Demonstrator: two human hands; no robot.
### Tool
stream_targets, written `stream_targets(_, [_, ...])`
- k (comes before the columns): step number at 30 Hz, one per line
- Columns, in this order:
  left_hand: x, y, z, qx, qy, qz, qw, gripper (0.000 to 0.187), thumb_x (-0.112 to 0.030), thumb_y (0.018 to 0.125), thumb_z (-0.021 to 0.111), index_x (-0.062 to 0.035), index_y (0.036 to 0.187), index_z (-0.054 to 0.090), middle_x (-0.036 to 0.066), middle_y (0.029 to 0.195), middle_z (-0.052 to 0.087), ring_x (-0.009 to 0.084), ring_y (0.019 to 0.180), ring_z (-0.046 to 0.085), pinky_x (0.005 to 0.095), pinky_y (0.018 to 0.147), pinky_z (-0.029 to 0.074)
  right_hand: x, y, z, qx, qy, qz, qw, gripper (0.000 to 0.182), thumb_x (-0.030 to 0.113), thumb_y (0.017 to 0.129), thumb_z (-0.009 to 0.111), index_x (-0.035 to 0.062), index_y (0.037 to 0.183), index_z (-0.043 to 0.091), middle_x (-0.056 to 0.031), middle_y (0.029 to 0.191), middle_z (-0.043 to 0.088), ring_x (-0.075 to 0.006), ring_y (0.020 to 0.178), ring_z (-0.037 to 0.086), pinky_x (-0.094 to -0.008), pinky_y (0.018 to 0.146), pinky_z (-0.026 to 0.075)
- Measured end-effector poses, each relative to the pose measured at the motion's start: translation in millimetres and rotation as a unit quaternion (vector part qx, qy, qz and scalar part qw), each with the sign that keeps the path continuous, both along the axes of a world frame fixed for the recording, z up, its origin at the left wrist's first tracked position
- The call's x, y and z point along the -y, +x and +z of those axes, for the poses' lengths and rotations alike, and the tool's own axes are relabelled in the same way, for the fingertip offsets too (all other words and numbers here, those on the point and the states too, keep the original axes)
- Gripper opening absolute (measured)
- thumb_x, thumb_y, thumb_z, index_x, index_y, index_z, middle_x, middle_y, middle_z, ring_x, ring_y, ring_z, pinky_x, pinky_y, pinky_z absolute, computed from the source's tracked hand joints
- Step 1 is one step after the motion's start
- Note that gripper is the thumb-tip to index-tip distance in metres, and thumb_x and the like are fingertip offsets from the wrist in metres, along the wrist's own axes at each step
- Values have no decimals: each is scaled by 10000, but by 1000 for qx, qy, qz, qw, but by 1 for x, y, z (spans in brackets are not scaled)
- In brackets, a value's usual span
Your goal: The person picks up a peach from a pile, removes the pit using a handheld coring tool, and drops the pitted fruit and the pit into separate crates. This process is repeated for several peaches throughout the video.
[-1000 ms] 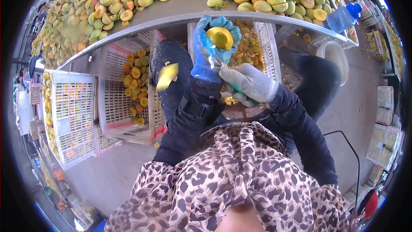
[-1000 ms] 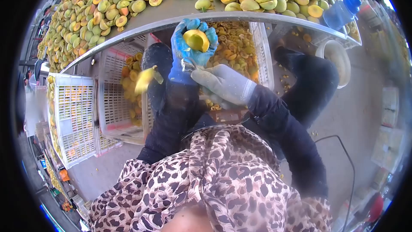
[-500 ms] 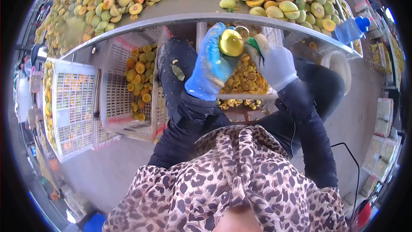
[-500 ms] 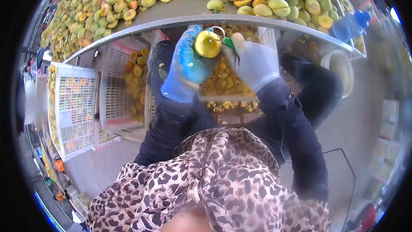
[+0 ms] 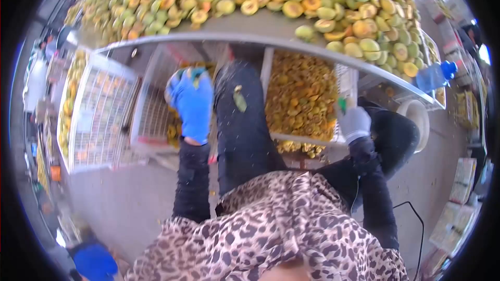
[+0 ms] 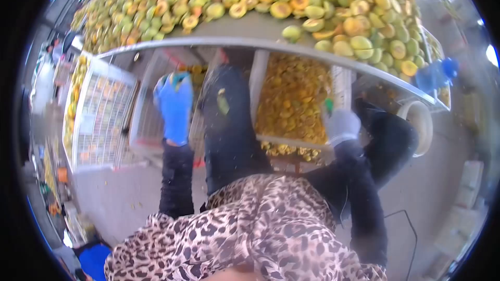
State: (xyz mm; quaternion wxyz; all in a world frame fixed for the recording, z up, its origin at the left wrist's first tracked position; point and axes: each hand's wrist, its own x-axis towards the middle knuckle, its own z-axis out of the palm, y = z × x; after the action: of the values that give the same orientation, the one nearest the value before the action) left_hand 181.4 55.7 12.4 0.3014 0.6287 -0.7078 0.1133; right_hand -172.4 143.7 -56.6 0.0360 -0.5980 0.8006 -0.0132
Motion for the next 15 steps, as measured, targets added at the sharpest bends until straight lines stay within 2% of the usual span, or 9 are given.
stream_targets(1, [14, 11, -19, -66, 11, 20, 998, 153, -121, 791, 612, -62, 927, 645, 118, 958, 631, 306, 922, 568, 428, 812, 434, -4, 4, -3, 52, -5, -8, 999, 411, 467, 890, 498, 73, 951, 599, -218, 668, 618, -396, 635, 622, -511, 595, 486])
stream_targets(3, [49, -36, -12, -39, -177, -129, 975, 145, -103, 808, 608, -53, 941, 636, 126, 935, 647, 324, 922, 588, 442, 823, 449, -4, 15, 0, 82, -10, -4, 997, 359, 430, 874, 541, 75, 913, 580, -207, 672, 622, -393, 639, 623, -502, 594, 491])
stream_targets(5, [74, -102, -6, -186, -52, -256, 947, 209, -95, 827, 601, -25, 1023, 615, 172, 995, 638, 349, 970, 586, 440, 859, 459, 0, 23, 6, 207, -14, 70, 976, 281, 383, 867, 570, 105, 905, 592, -176, 717, 644, -379, 668, 637, -480, 603, 503])
stream_targets(6, [89, -123, -20, -209, -16, -301, 930, 255, -139, 849, 571, -20, 1072, 605, 187, 1029, 630, 373, 993, 576, 442, 892, 449, -1, 35, -8, 224, -22, 86, 971, 256, 364, 865, 576, 109, 892, 586, -168, 702, 638, -373, 661, 635, -475, 595, 501])
stream_targets(8, [127, -165, -46, -137, 68, -316, 936, 338, -233, 854, 550, -24, 1116, 590, 196, 1107, 604, 382, 1035, 558, 451, 914, 438, -3, 44, -5, 225, -27, 116, 967, 227, 339, 867, 576, 113, 847, 567, -152, 701, 628, -361, 642, 626, -462, 577, 493])
stream_targets(9, [138, -178, -52, -137, 67, -320, 935, 338, -233, 854, 550, -24, 1116, 590, 196, 1107, 604, 382, 1035, 558, 451, 914, 438, -5, 43, 2, 229, 4, 110, 967, 215, 329, 862, 585, 115, 854, 564, -149, 744, 635, -364, 643, 623, -465, 572, 487])
stream_targets(11, [155, -194, -60, -15, 197, -343, 918, 409, -262, 817, 591, -62, 1174, 588, 241, 1186, 563, 367, 1127, 522, 430, 972, 400, -14, 44, -6, 241, -53, 109, 963, 197, 318, 858, 613, 126, 882, 577, -158, 691, 611, -367, 637, 613, -459, 546, 475])
stream_targets(12, [170, -201, -61, -25, 247, -361, 899, 435, -283, 783, 602, -69, 1162, 585, 237, 1118, 598, 373, 1126, 515, 446, 969, 395, -13, 40, -8, 245, -53, 100, 963, 197, 318, 858, 613, 126, 882, 577, -158, 691, 611, -367, 637, 613, -459, 546, 475])
stream_targets(15, [186, -207, -70, 24, 225, -349, 909, 436, -243, 760, 577, -66, 1158, 571, 237, 1163, 557, 394, 1056, 543, 467, 885, 451, -16, 34, 6, 249, -41, 89, 964, 199, 312, 870, 604, 124, 933, 582, -163, 706, 613, -367, 641, 615, -453, 544, 476])
